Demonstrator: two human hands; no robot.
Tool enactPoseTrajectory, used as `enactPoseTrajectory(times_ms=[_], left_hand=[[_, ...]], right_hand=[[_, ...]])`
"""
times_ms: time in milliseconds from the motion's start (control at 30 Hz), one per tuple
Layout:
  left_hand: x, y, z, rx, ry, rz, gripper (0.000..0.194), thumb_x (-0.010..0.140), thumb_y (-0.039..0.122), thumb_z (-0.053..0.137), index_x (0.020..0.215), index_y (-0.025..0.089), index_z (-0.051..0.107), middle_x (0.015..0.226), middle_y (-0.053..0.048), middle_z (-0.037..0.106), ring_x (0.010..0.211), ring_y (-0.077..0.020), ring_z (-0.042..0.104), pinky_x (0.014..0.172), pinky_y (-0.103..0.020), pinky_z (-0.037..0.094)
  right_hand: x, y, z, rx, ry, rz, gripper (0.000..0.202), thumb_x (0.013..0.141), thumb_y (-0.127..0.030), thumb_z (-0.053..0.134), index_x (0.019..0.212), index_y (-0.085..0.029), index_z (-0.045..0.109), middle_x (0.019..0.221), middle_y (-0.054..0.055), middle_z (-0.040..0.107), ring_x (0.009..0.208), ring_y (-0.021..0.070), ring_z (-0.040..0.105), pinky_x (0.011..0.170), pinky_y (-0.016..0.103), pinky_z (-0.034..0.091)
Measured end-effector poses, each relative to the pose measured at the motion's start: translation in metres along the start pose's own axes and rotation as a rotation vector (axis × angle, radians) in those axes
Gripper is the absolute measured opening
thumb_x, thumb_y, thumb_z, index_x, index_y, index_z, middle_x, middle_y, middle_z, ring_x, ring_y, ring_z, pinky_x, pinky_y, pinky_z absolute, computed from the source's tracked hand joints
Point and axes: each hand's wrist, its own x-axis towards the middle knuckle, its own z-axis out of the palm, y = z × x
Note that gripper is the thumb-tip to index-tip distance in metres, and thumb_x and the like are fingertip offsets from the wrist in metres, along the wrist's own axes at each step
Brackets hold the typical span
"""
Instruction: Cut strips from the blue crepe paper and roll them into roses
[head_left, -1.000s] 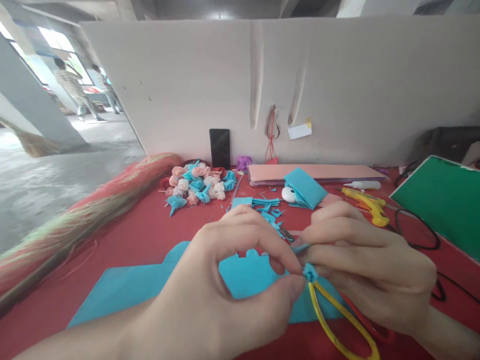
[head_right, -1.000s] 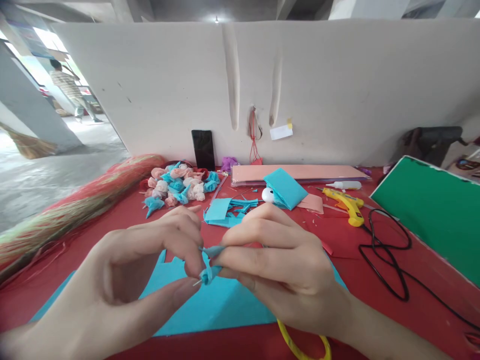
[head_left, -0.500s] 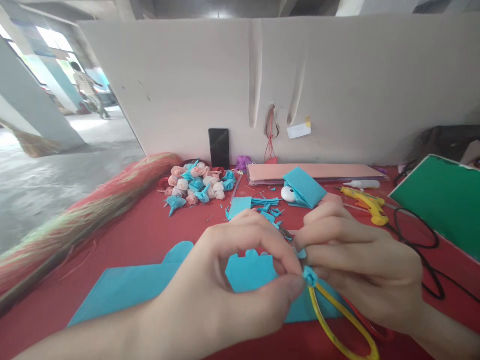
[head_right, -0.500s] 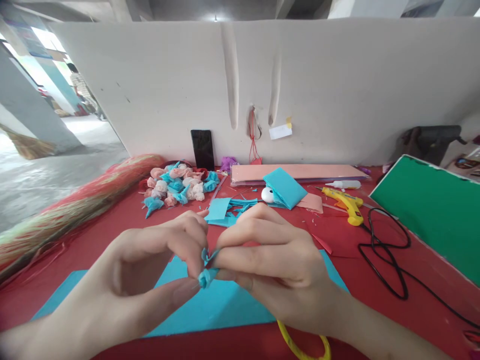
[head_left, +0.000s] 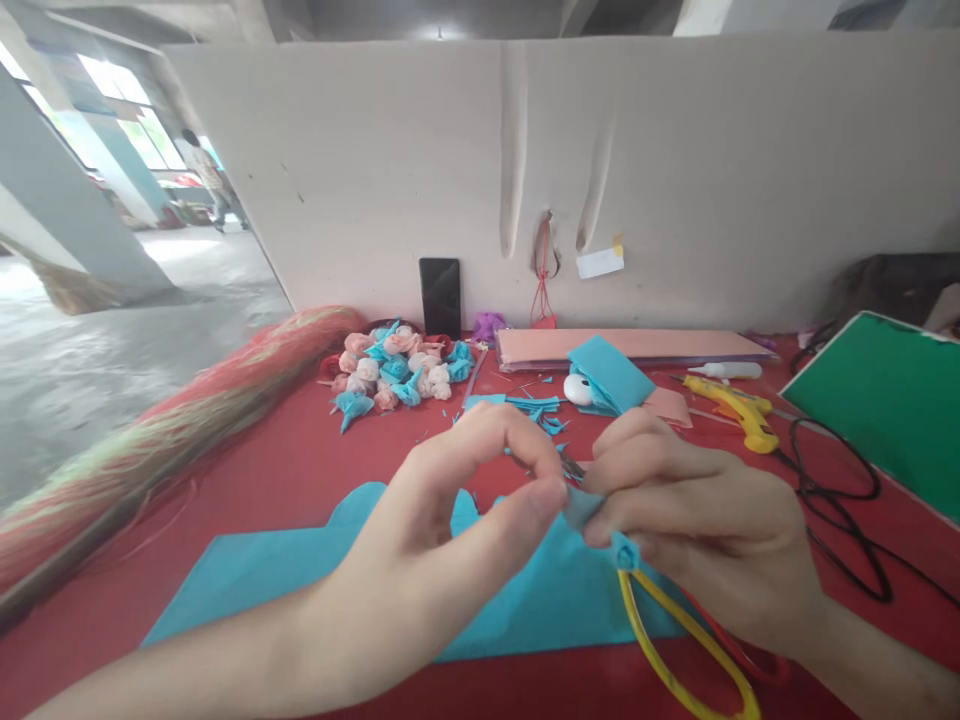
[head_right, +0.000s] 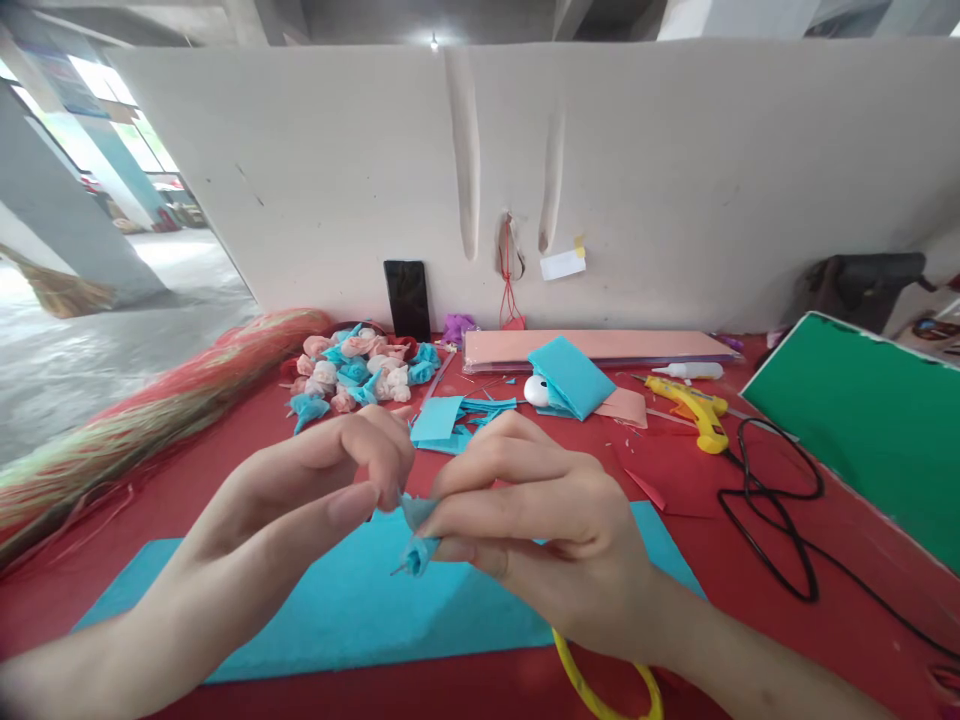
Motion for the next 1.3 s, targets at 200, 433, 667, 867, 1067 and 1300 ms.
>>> enactPoseTrajectory(times_ms=[200,433,667,867,1067,1300], left_hand=[[0.000,-0.003,-0.001,-0.007,0.004,0.097,0.007,0.090,0.031,0.057,0.092,0.025,0.061,0.092,0.004,0.060,0.094,-0.0120,0.054,0.083,-0.018,0.044],[0.006,-0.004,0.004,-0.032,0.056,0.137,0.008,0.081,0.015,0.063,0.074,0.019,0.062,0.078,0.001,0.061,0.075,-0.0129,0.055,0.068,-0.023,0.044],[0.006,-0.004,0.004,-0.032,0.057,0.144,0.006,0.081,0.017,0.066,0.076,0.020,0.066,0.072,0.003,0.063,0.068,-0.0119,0.054,0.064,-0.024,0.045],[0.005,0.001,-0.001,-0.010,0.260,0.314,0.019,0.078,0.009,0.068,0.076,0.027,0.071,0.073,0.007,0.068,0.072,-0.0113,0.057,0.074,-0.023,0.047],[-0.001,0.000,0.005,-0.104,0.120,0.246,0.015,0.079,0.015,0.070,0.079,0.030,0.074,0.075,0.004,0.070,0.072,-0.0134,0.058,0.072,-0.027,0.049],[0.001,-0.004,0.011,-0.321,0.026,0.176,0.013,0.082,0.018,0.068,0.082,0.028,0.075,0.074,0.003,0.070,0.074,-0.0125,0.061,0.074,-0.023,0.050]], right_hand=[[0.002,-0.002,-0.001,0.012,0.025,0.002,0.021,0.093,-0.024,0.053,0.080,-0.015,0.068,0.076,0.002,0.065,0.073,0.0105,0.055,0.069,0.022,0.051],[-0.002,0.002,0.005,0.081,0.131,0.110,0.015,0.089,-0.021,0.060,0.078,-0.016,0.069,0.073,0.000,0.064,0.071,0.0096,0.057,0.066,0.022,0.051],[0.000,-0.008,0.003,0.019,0.113,0.112,0.017,0.091,-0.020,0.057,0.078,-0.016,0.068,0.073,0.000,0.064,0.069,0.0090,0.057,0.067,0.021,0.051],[-0.002,-0.016,0.001,-0.049,0.130,0.151,0.011,0.088,-0.012,0.058,0.082,-0.016,0.066,0.079,0.000,0.064,0.074,0.0088,0.060,0.067,0.019,0.051],[-0.003,-0.026,-0.001,-0.090,0.069,0.076,0.015,0.082,-0.001,0.058,0.082,-0.014,0.064,0.072,0.001,0.061,0.068,0.0097,0.056,0.063,0.021,0.051],[0.000,-0.032,0.000,-0.101,0.138,0.225,0.012,0.082,-0.009,0.063,0.074,-0.018,0.064,0.066,-0.002,0.061,0.061,0.0086,0.057,0.055,0.017,0.050]])
